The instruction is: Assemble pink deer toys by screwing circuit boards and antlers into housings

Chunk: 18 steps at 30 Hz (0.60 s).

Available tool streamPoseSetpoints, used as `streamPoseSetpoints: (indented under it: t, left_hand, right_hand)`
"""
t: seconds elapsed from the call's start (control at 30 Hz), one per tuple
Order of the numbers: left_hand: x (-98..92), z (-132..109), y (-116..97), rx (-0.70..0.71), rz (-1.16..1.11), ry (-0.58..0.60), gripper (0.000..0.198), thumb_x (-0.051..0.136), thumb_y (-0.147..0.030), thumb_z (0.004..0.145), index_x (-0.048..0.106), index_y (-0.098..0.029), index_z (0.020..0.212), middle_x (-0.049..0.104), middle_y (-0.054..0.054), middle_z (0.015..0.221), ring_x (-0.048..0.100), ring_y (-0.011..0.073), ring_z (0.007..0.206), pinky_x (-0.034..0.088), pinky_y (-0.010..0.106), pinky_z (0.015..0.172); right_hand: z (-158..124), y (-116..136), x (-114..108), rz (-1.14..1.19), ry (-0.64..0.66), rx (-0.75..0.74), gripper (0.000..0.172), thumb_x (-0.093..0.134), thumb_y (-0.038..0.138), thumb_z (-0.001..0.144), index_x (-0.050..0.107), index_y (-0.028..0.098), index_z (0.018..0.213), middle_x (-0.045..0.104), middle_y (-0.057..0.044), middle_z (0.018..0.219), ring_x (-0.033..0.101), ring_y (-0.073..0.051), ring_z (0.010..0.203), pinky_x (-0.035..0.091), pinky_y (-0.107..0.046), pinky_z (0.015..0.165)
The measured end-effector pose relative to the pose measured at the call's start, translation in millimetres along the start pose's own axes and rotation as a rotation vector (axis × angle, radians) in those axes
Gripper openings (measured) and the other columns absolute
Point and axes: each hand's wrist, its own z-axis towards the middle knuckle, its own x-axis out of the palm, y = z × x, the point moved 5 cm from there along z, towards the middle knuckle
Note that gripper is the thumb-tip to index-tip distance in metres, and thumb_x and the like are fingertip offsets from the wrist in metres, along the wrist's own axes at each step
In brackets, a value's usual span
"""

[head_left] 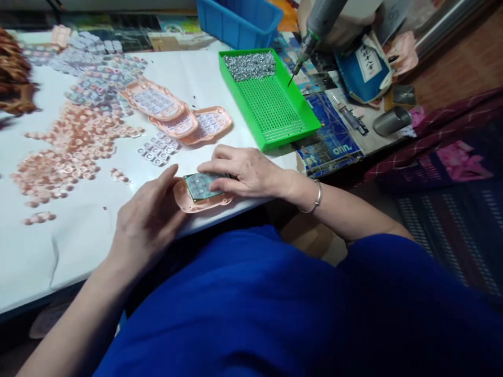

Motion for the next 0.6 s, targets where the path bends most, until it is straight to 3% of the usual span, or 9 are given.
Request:
streamPoseSetpoints:
  t: [0.1,0.23,0.43,0.6]
  left_hand:
    - [-0.9,-1.5,-3.7,0.017,-0.014,0.062,0.069,0.059,-0.023,0.094,0.033,-0.036,0.157,0.070,0.009,0.119,0.071,0.0217,0.104,0.058,0.032,0.087]
    - [0.9,-5.0,-5.8,0.005,-0.098,0.143,0.068,0.060,-0.033,0.096,0.031,-0.031,0.158,0.065,0.013,0.128,0.068,0.0241,0.115,0.057,0.034,0.093]
    - [2.3,-11.2,-3.5,0.014,-0.092,0.040,0.068,0.062,-0.041,0.095,0.035,-0.027,0.156,0.070,0.010,0.125,0.069,0.0212,0.111,0.057,0.033,0.094]
    - [4.5,-15.2,-0.2,-0.019,-0.089,0.039,0.073,0.064,-0.043,0.094,0.032,-0.027,0.157,0.070,0.008,0.126,0.070,0.0202,0.107,0.057,0.033,0.091]
  right_hand:
    - [-6.1,2.0,-1.9,-0.020,-0.018,-0.080,0.066,0.036,0.069,0.099,0.060,0.018,0.133,0.061,-0.010,0.114,0.060,-0.019,0.098,0.051,-0.032,0.083]
    - [-9.5,4.2,-0.7,-0.054,-0.038,-0.119,0.065,0.030,0.068,0.100,0.059,0.019,0.133,0.059,-0.010,0.114,0.060,-0.020,0.100,0.052,-0.033,0.085]
    - [-7.1,7.5,0.3,-0.095,0.041,-0.138,0.080,0.015,0.072,0.097,0.057,0.016,0.135,0.056,-0.009,0.111,0.058,-0.020,0.102,0.052,-0.035,0.089]
    - [-5.9,7.6,0.7,-0.158,0.151,-0.123,0.070,0.020,0.066,0.101,0.051,0.016,0.139,0.053,-0.010,0.115,0.055,-0.021,0.105,0.050,-0.037,0.092]
